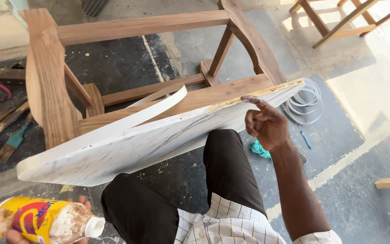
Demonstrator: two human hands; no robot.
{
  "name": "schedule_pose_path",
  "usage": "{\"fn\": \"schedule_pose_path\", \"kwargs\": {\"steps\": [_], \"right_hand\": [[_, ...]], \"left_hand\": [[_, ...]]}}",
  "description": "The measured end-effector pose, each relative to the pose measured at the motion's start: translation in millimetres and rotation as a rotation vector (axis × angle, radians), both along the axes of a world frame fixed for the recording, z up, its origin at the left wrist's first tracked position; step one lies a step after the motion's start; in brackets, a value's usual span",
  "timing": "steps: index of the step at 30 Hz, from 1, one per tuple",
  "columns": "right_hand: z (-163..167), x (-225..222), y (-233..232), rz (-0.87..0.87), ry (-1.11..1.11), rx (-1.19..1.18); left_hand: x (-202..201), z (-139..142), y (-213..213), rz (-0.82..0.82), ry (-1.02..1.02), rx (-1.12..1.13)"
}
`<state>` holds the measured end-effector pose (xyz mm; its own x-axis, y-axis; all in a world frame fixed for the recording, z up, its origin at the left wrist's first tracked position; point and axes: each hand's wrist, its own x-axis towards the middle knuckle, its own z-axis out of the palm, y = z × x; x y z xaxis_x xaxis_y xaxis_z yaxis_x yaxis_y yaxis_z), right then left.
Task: The person presses white edge banding tape along the edge of a wooden furniture panel, marks the tape with a pen, and cuts it with scissors. They then apply glue from a bottle along the panel edge by hand and press the tape onto the glued edge while seated.
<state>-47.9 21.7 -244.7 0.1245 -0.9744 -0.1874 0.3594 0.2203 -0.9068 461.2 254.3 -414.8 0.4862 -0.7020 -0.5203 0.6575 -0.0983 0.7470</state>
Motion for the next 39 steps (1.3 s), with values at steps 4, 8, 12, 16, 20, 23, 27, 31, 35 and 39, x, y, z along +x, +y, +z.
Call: {"fn": "schedule_pose_path", "kwargs": {"steps": [4, 8, 12, 16, 20, 23, 27, 31, 35, 39], "right_hand": [[-4.3, 4.4, -6.9, 0.074, 0.252, 0.031], [1.5, 11.4, -10.1, 0.072, 0.610, -0.051], [5.8, 21.1, -2.4, 0.060, 0.818, -0.073], [9.5, 27.2, 16.0, 0.145, 1.366, -0.419], [18.0, 35.3, 20.3, 0.045, 1.216, -0.279], [20.5, 50.2, 26.7, 0.185, 1.408, -0.108], [17.8, 70.7, 71.8, 0.435, 0.863, -0.211], [5.3, 112.0, 112.3, 0.658, 0.346, -0.476], [19.2, 149.2, 116.1, 0.668, 0.462, -0.821], [50.6, 169.2, 100.3, 0.571, 0.701, -1.086]], "left_hand": [[24.6, -38.9, 10.4, 0.007, 0.237, -0.114], [33.9, -39.0, 17.3, -0.124, 0.124, -0.029], [27.7, -21.3, 11.1, -0.138, 0.097, -0.003], [16.5, -4.3, 5.2, -0.119, 0.087, 0.011], [-6.9, 21.5, -5.5, -0.069, 0.058, 0.028], [-40.3, 51.6, -21.6, 0.065, 0.041, 0.027], [-83.3, 102.0, -37.5, 0.102, -0.047, -0.277], [-100.9, 146.1, -73.7, 0.281, 0.202, -0.512], [-116.2, 192.5, -103.9, 0.257, 0.179, -0.589], [-126.3, 236.9, -121.0, 0.205, 0.144, -0.642]]}}
